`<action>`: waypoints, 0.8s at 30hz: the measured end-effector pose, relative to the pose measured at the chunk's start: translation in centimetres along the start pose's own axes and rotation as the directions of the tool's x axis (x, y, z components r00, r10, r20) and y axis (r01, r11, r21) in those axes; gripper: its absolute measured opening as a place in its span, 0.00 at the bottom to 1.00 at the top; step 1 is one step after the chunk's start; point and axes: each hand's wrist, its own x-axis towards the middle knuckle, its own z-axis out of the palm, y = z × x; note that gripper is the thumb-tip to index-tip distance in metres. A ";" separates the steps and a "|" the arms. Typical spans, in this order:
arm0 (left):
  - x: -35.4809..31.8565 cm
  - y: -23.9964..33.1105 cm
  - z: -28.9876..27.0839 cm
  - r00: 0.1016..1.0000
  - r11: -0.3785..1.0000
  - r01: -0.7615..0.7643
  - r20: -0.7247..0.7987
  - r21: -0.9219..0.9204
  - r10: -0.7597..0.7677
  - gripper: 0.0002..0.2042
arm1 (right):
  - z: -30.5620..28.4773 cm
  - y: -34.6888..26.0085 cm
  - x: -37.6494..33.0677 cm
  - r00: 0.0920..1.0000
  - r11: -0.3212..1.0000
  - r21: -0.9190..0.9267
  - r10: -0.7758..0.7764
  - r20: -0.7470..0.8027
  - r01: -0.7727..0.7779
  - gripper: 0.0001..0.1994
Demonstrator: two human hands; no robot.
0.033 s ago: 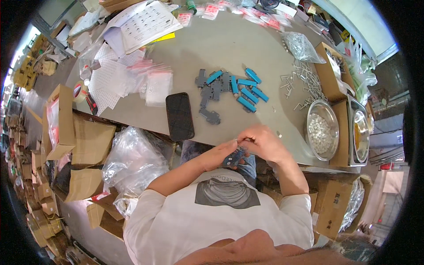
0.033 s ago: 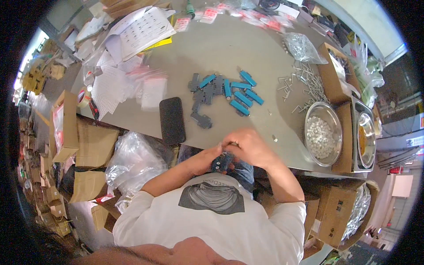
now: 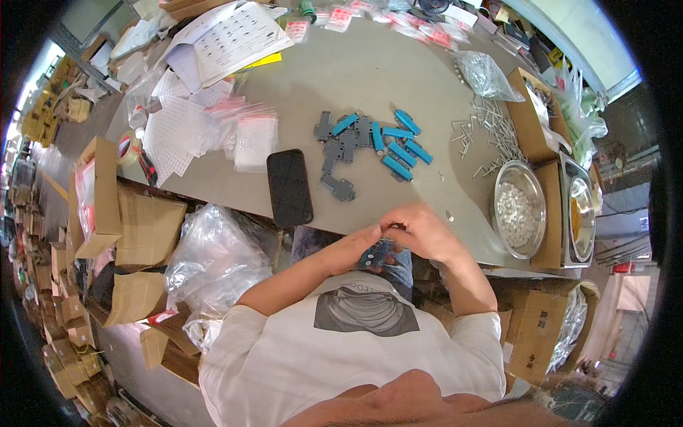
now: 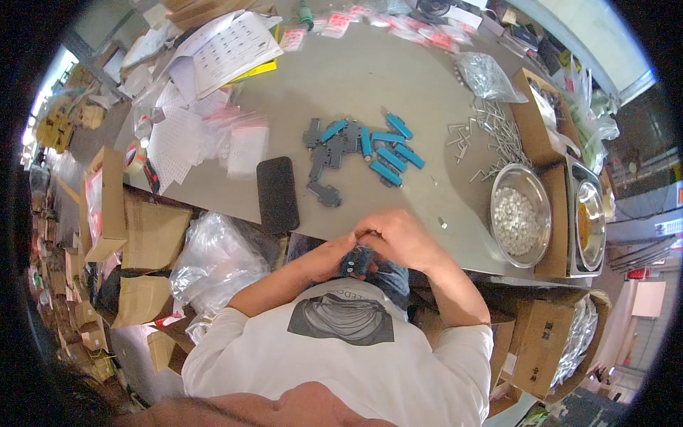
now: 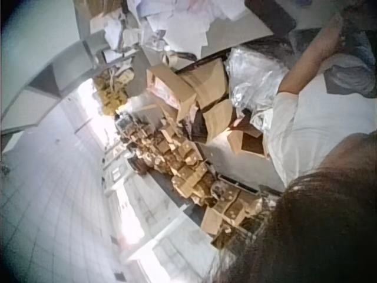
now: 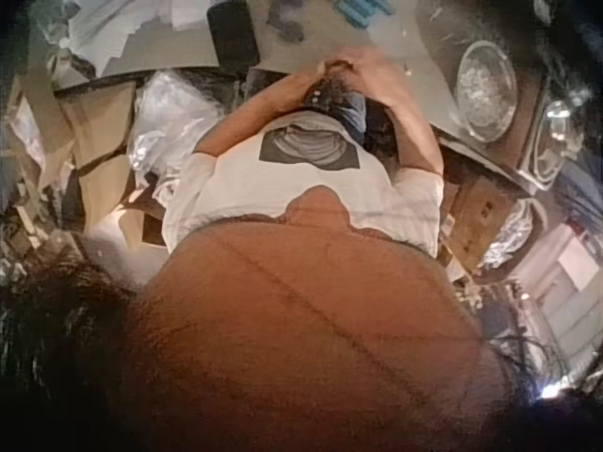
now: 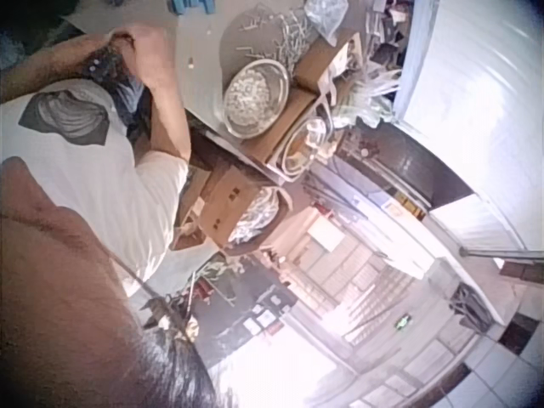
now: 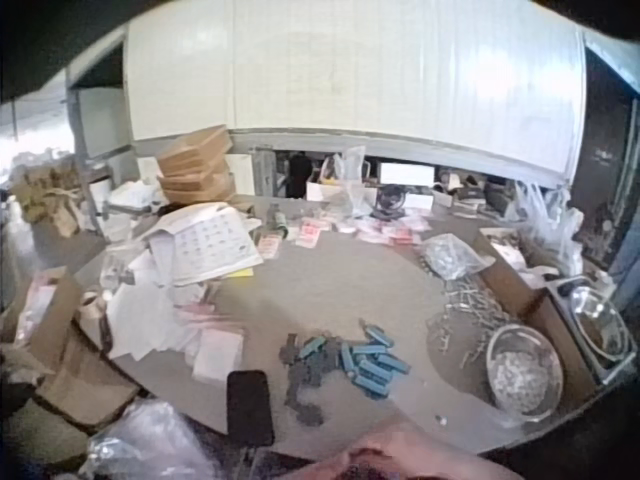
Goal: The person walks through a warehouse and approaches a workbench. They unpack a plastic bag containing small blue and grey components and metal fasteners. The person then assembles these parts by hand, inserting the fasteners into the components and placing the finished units into a cardboard box.
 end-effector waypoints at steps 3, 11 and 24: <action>-0.1 -0.3 -0.6 1.000 0.999 -0.008 0.002 -0.050 0.008 0.30 | 0.8 0.5 0.2 0.996 0.997 -0.014 -0.074 -0.047 0.074 0.07; -0.6 2.5 0.3 0.953 0.900 -0.299 0.044 0.318 0.301 0.23 | 0.9 0.5 -0.3 0.979 0.985 0.108 -0.116 -0.168 0.135 0.07; 0.7 3.3 0.4 0.573 0.169 -0.365 0.078 0.916 0.816 0.04 | 3.1 2.1 -1.4 0.931 0.983 0.143 0.154 -0.330 -0.112 0.09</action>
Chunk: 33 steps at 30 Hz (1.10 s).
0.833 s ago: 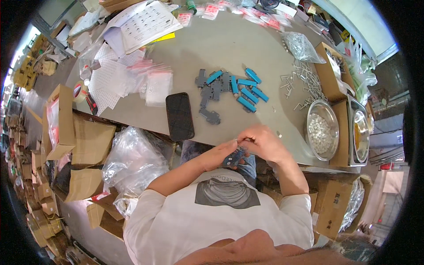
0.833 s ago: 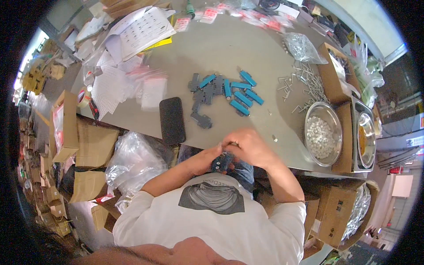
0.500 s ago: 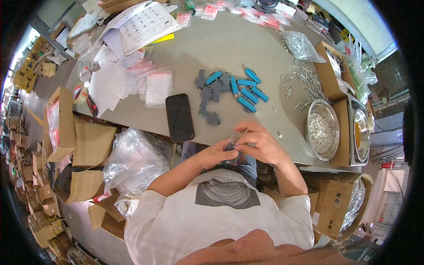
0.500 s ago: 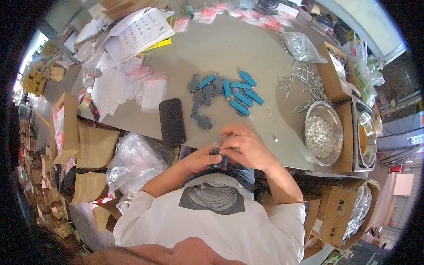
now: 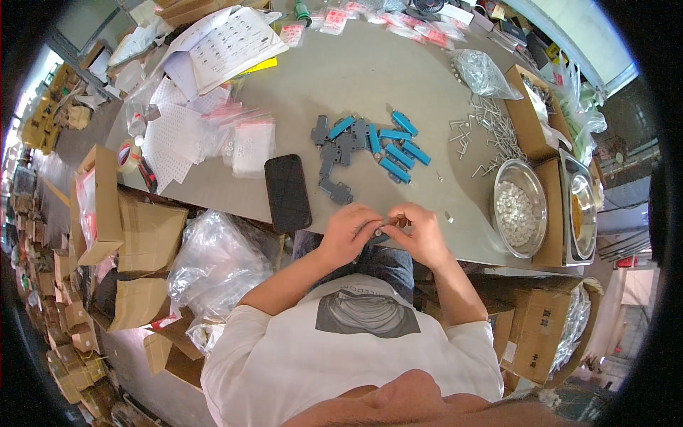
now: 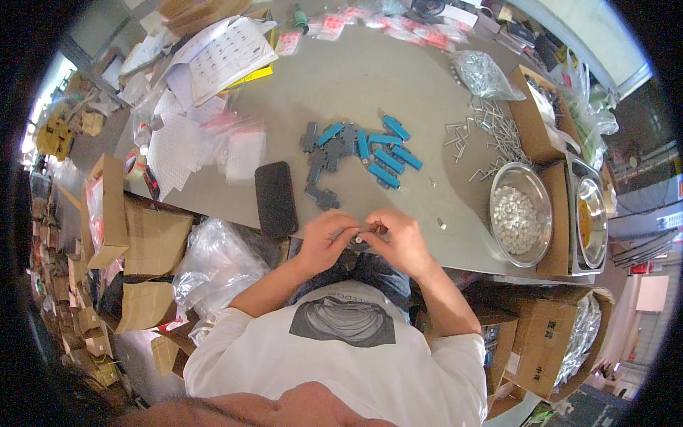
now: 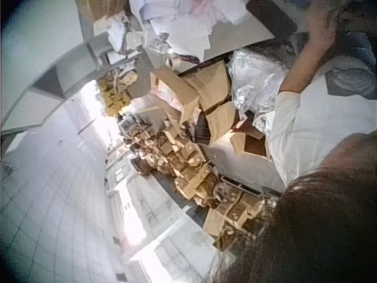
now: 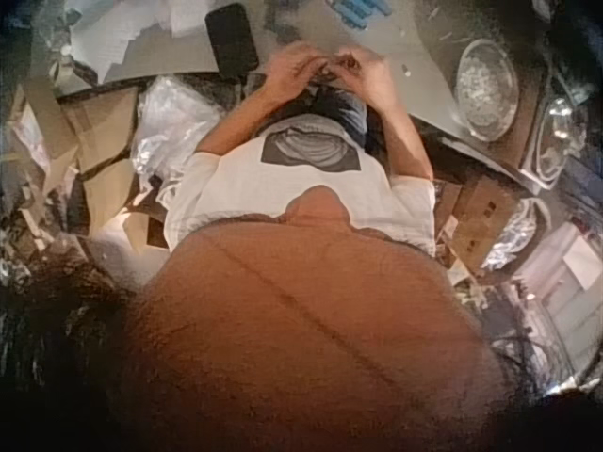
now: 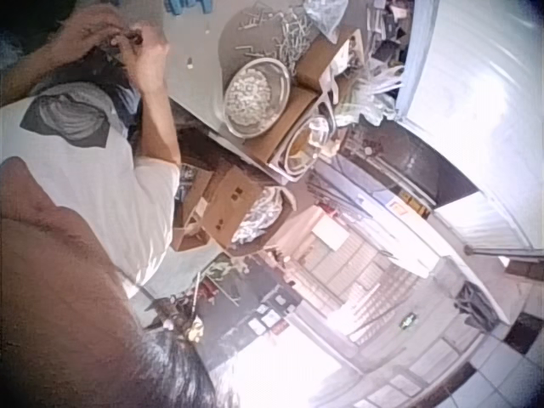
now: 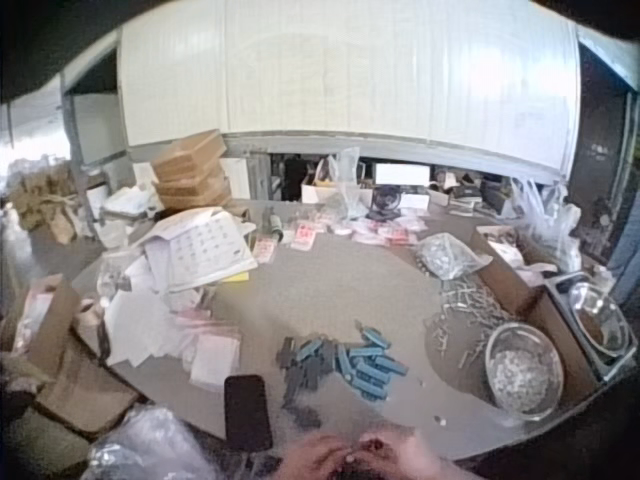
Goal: The person walks through a warehouse and approaches a workbench. They unpack a plastic bag containing small blue and grey components and metal fasteners. The person then assembles these parts by hand, inserting the fasteners into the components and placing the finished units into a cardboard box.
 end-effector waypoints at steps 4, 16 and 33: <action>0.1 1.2 0.0 0.994 0.994 0.108 0.017 -0.013 -0.108 0.03 | 0.1 0.3 0.0 0.995 0.994 -0.035 -0.101 -0.006 0.101 0.07; -0.3 2.6 -1.1 0.989 0.990 0.141 -0.036 0.001 -0.141 0.03 | -1.4 -0.7 -1.6 0.988 0.983 -0.120 -0.145 -0.044 0.138 0.07; 9.2 -18.8 -23.0 0.844 0.468 0.523 -0.358 0.713 -0.399 0.18 | -18.9 -1.4 -27.6 0.500 0.288 -0.459 0.737 -0.455 -0.841 0.12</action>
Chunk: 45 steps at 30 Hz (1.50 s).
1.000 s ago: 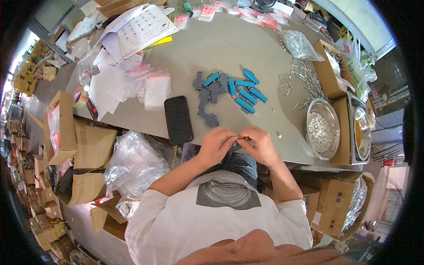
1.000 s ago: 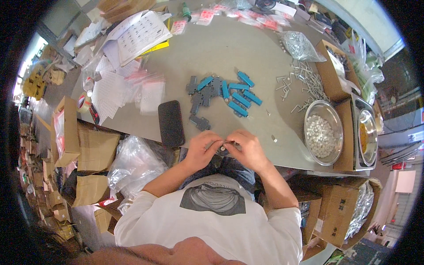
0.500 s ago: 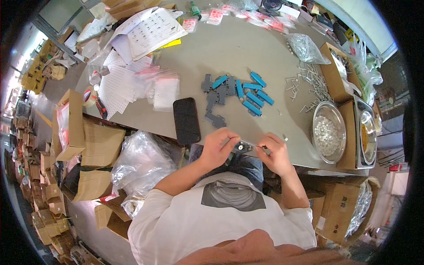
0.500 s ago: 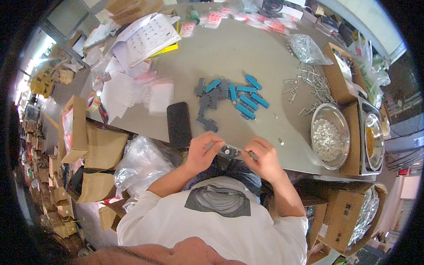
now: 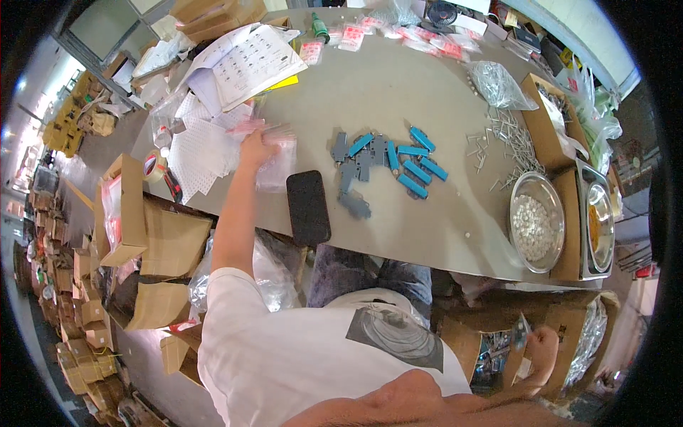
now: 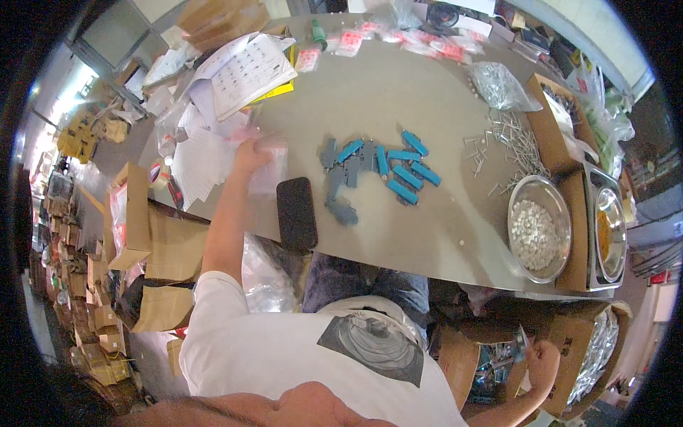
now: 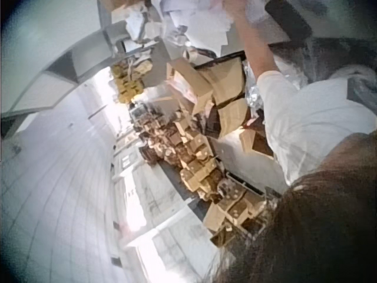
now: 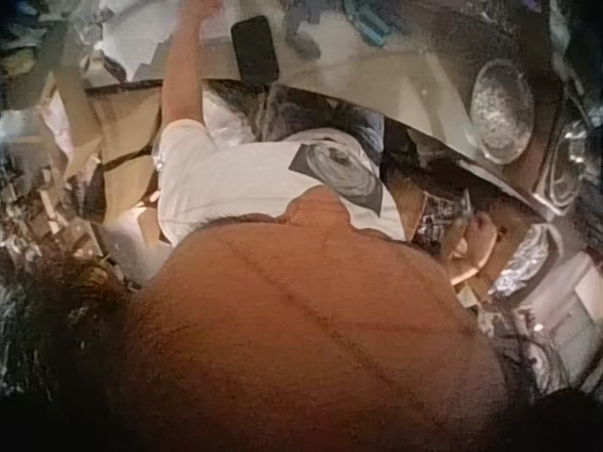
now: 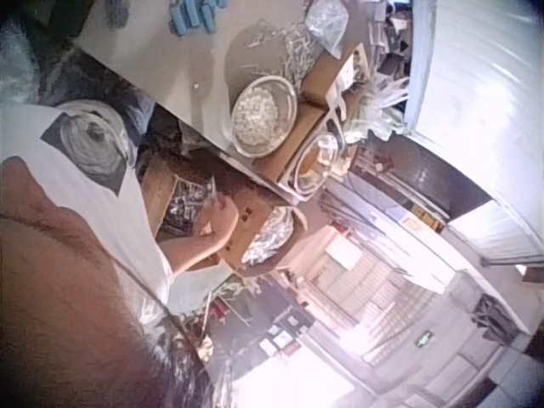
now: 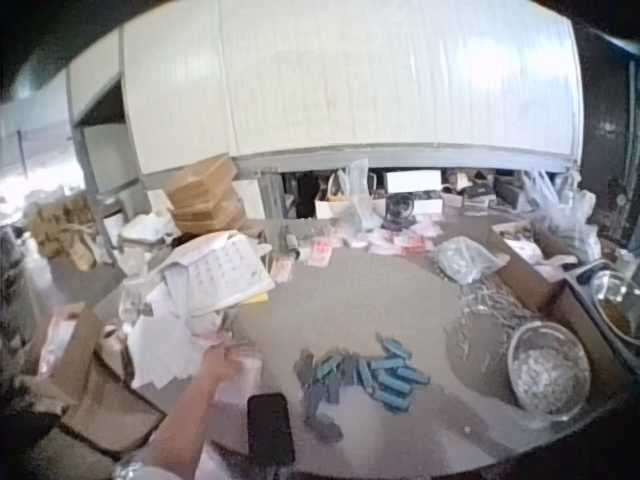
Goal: The person walks through a warehouse and approaches a workbench. They unpack a plastic bag containing small blue and grey components and metal fasteners. The person then assembles these parts by hand, inserting the fasteners into the components and placing the finished units into a cardboard box.
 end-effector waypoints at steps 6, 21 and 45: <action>0.5 -2.2 -1.1 0.999 0.993 -0.015 -0.037 -0.117 0.011 0.12 | 1.4 -3.5 0.9 0.993 0.995 0.087 0.048 -0.109 -0.038 0.13; -12.8 8.4 -6.1 0.967 0.847 -0.150 -0.252 -0.511 0.019 0.10 | 7.6 -24.6 6.6 0.709 0.703 0.254 -0.700 0.080 0.665 0.13; -25.0 18.4 -0.7 0.884 0.641 -0.257 0.092 -0.723 0.458 0.13 | 9.7 -32.1 2.8 0.316 0.252 0.345 -0.938 -0.141 0.904 0.16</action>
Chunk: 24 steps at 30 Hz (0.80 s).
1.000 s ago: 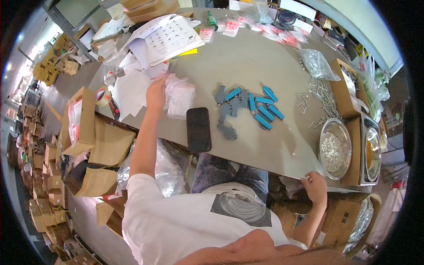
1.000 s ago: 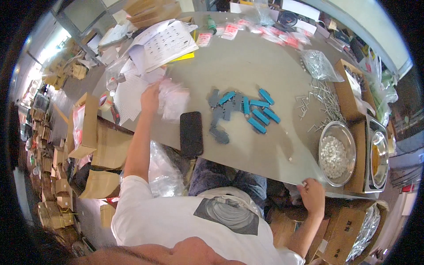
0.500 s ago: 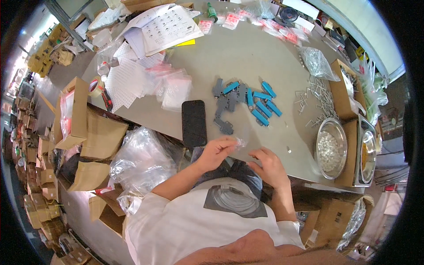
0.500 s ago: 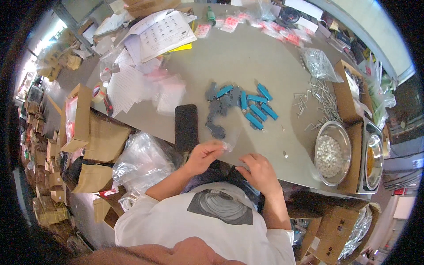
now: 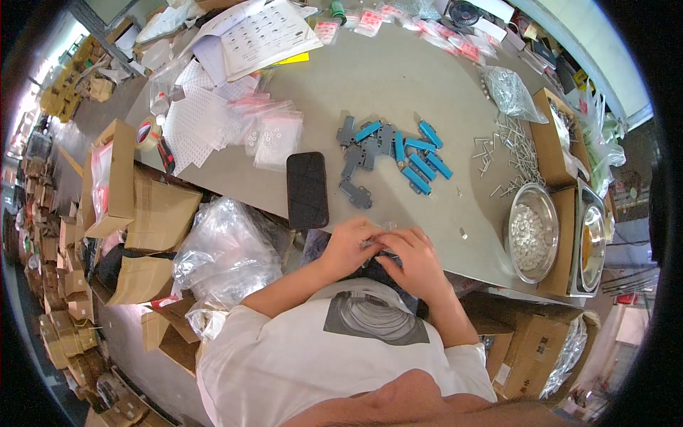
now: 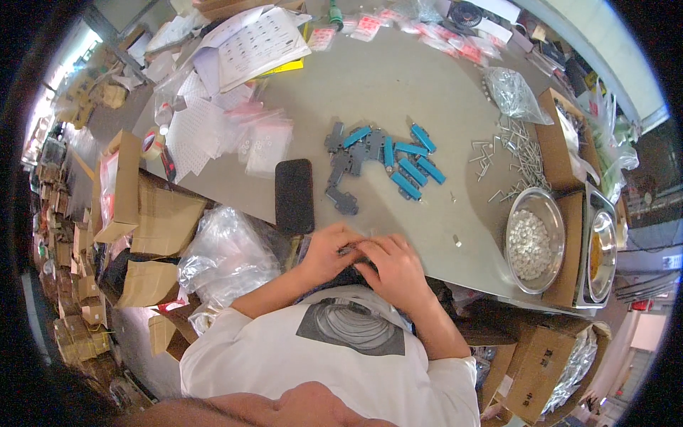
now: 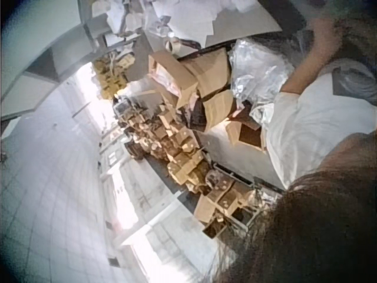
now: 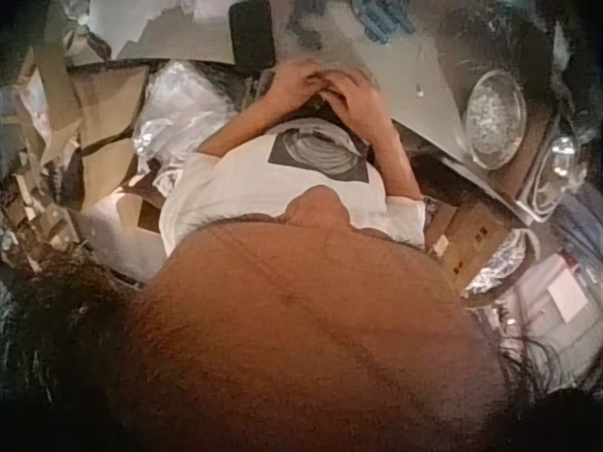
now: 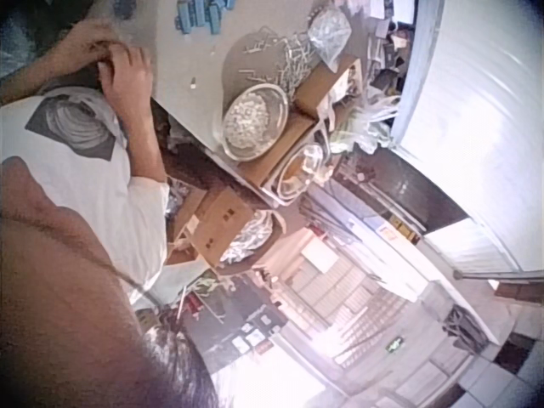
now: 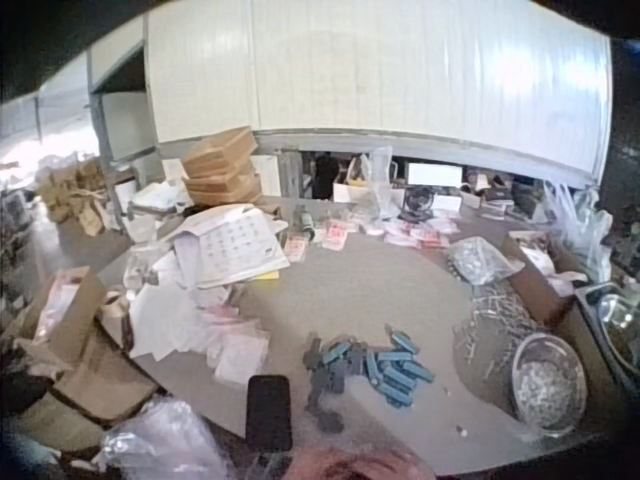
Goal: The person walks through a warehouse and approaches a workbench. They unpack a plastic bag containing small blue and grey components and metal fasteners. The person then assembles these parts by hand, inserting the fasteners into the components and placing the finished units into a cardboard box.
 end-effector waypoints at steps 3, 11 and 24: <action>-0.8 -2.5 0.5 0.980 0.965 -0.194 -0.007 0.179 0.198 0.21 | -0.5 0.2 0.3 0.991 0.996 -0.033 -0.075 0.110 0.079 0.16; -0.2 -0.7 0.6 0.957 0.997 -0.039 0.291 0.063 0.019 0.36 | -0.7 2.2 0.6 0.910 0.966 0.221 -0.208 0.360 0.133 0.13; -1.7 -2.7 1.8 0.671 0.150 0.739 0.696 -0.657 -0.257 0.39 | 0.7 11.0 2.7 0.911 0.970 -0.022 0.221 -0.348 -0.244 0.10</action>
